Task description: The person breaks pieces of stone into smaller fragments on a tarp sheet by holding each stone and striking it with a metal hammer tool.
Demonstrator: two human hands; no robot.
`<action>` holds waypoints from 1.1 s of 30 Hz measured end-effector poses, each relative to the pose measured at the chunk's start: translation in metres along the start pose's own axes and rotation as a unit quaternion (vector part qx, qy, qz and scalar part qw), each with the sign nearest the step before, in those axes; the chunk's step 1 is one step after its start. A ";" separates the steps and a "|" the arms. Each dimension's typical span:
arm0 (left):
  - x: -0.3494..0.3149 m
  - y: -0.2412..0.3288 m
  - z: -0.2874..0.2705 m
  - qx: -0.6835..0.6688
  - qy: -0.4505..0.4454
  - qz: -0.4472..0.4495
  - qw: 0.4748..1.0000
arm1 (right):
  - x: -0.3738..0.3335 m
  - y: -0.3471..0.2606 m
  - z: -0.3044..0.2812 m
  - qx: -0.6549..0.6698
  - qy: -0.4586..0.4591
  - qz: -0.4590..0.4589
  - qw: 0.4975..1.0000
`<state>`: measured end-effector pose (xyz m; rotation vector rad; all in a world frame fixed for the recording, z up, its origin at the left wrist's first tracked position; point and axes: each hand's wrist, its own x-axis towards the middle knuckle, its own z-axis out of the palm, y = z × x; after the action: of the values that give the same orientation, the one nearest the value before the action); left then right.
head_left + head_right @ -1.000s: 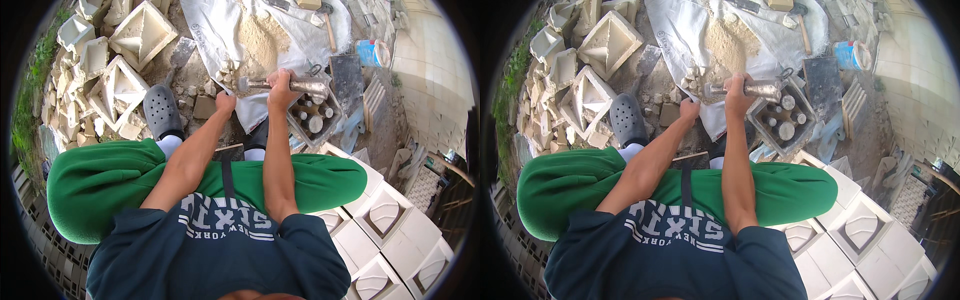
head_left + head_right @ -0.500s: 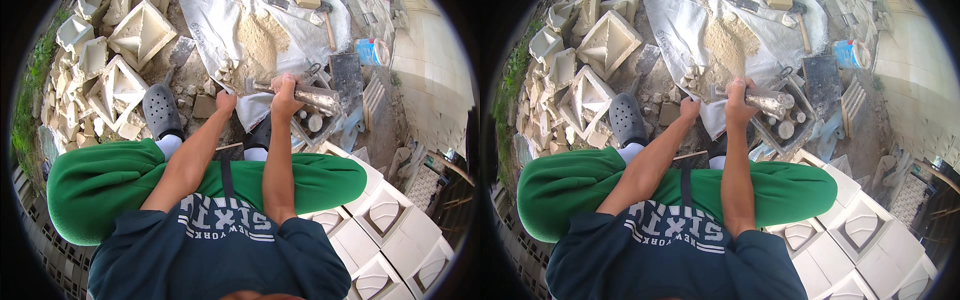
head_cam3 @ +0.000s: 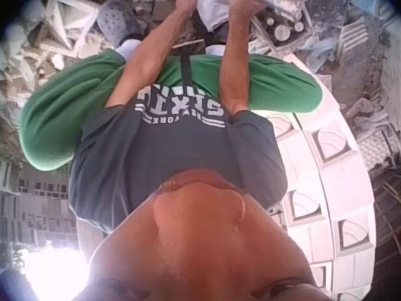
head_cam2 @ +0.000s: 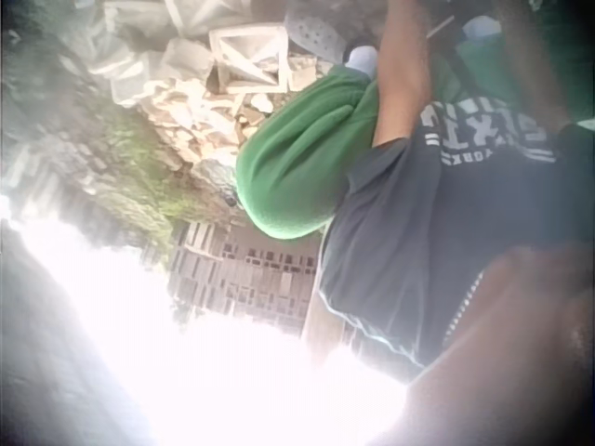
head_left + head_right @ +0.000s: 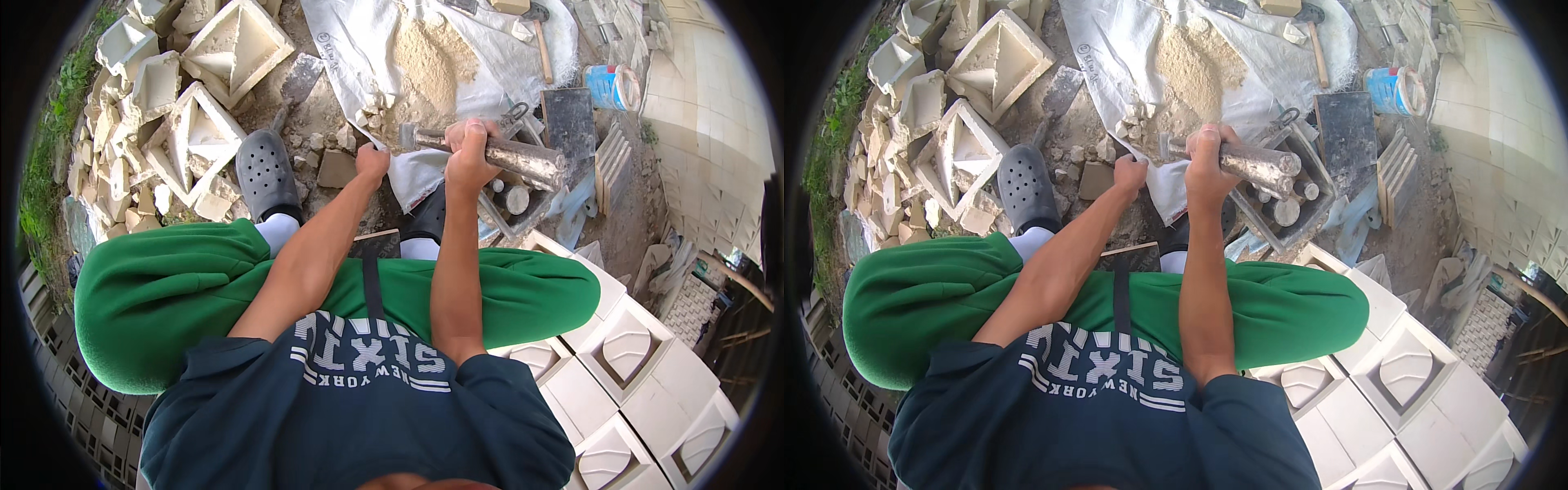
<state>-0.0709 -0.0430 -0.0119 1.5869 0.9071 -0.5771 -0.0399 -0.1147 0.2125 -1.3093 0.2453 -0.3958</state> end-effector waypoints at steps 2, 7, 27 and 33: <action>-0.002 -0.002 0.002 0.024 0.010 0.010 1.000 | 0.001 0.015 -0.005 0.001 0.006 -0.017 1.000; -0.002 -0.010 -0.003 0.016 -0.003 -0.011 1.000 | 0.005 0.031 -0.010 -0.036 0.026 0.044 0.998; -0.008 -0.002 0.004 0.032 -0.009 0.012 0.999 | 0.012 0.038 -0.013 -0.062 0.044 -0.021 0.997; -0.003 -0.010 0.007 0.039 -0.005 -0.013 0.999 | 0.021 0.011 -0.019 -0.029 0.048 -0.027 0.998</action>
<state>-0.0796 -0.0500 -0.0172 1.6439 0.9079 -0.6448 -0.0266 -0.1379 0.1981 -1.3571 0.3042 -0.5016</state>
